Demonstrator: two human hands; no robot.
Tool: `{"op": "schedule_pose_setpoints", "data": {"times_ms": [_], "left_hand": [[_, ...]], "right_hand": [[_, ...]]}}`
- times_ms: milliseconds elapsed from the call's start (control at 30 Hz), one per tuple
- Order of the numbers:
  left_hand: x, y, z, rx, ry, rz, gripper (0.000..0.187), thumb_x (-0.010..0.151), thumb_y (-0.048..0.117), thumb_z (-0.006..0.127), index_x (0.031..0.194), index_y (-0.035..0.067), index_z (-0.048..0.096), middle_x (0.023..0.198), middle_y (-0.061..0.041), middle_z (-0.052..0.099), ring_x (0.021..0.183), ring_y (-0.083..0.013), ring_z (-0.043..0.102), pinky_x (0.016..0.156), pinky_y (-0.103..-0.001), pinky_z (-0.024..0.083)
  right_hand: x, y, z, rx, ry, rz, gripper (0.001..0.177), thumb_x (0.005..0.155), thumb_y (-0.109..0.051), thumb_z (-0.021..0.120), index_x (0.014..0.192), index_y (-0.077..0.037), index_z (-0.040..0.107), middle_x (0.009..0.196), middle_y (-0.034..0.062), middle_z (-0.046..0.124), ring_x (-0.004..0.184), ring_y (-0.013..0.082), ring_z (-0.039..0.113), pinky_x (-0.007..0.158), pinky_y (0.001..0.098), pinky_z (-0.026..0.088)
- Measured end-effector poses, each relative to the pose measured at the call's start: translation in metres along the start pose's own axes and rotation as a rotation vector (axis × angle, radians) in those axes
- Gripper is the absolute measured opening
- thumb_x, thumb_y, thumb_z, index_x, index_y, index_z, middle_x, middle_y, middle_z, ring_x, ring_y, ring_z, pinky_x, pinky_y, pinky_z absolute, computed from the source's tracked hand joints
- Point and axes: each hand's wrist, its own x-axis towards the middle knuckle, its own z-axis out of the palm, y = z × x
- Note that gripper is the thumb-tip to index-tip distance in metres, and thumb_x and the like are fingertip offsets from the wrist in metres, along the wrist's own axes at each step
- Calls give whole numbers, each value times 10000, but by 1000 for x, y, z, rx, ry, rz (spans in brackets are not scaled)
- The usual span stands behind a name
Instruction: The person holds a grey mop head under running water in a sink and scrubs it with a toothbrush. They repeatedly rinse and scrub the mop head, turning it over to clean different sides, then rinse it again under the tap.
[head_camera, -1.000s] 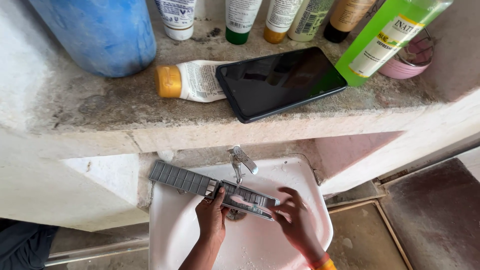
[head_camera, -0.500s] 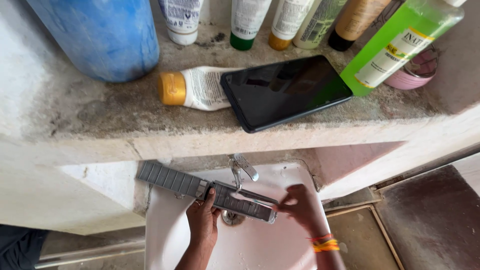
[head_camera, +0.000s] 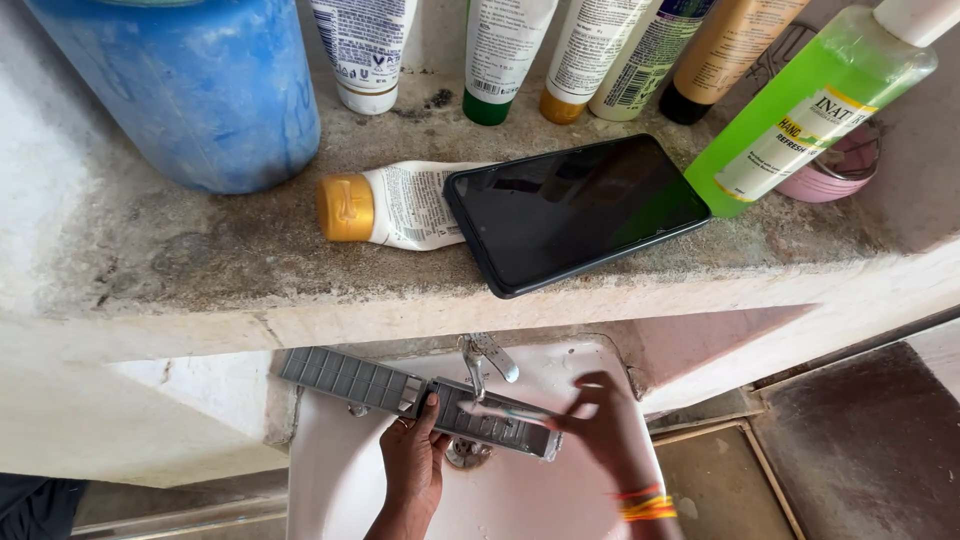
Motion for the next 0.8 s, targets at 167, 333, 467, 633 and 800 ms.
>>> {"op": "schedule_pose_setpoints", "data": {"times_ms": [167,333,467,633,800], "left_hand": [[-1,3,0,-60,-15,-9,211,868,186,775,977,39,669,909,-105,738,843,-201,735,728,-357,614],[-2,7,3,-80,-65,-36,185,870,173,760,953,41,659,904,-114,742,859,-221,742,740,-424,638],[-6,9,1,-92,-84,-24,189,891,177,756,967,37,655,930,-96,747,906,-225,733,767,-465,623],[-6,16,2,-116,-86,-32,164,848,161,743,962,73,664,957,-70,746,919,-217,737,766,-490,642],[-11,13,-2,-95,-100,-6,195,887,178,761,996,46,668,973,-94,734,911,-223,728,747,-439,625]], "right_hand": [[-4,-8,5,115,25,75,327,533,-254,986,596,-29,758,1141,106,707,1100,268,663,944,379,505],[-8,-8,2,59,17,144,294,543,-250,967,616,-46,769,1138,87,730,1078,251,685,930,375,521],[-16,4,3,96,54,26,265,566,-210,960,636,-26,783,1115,109,735,1039,263,679,892,394,517],[-20,21,4,149,65,157,484,561,-216,1015,909,-32,733,953,130,741,875,261,738,845,369,568],[-28,23,-8,86,41,-20,273,598,-170,981,710,15,814,1020,94,755,854,190,705,749,345,549]]}}
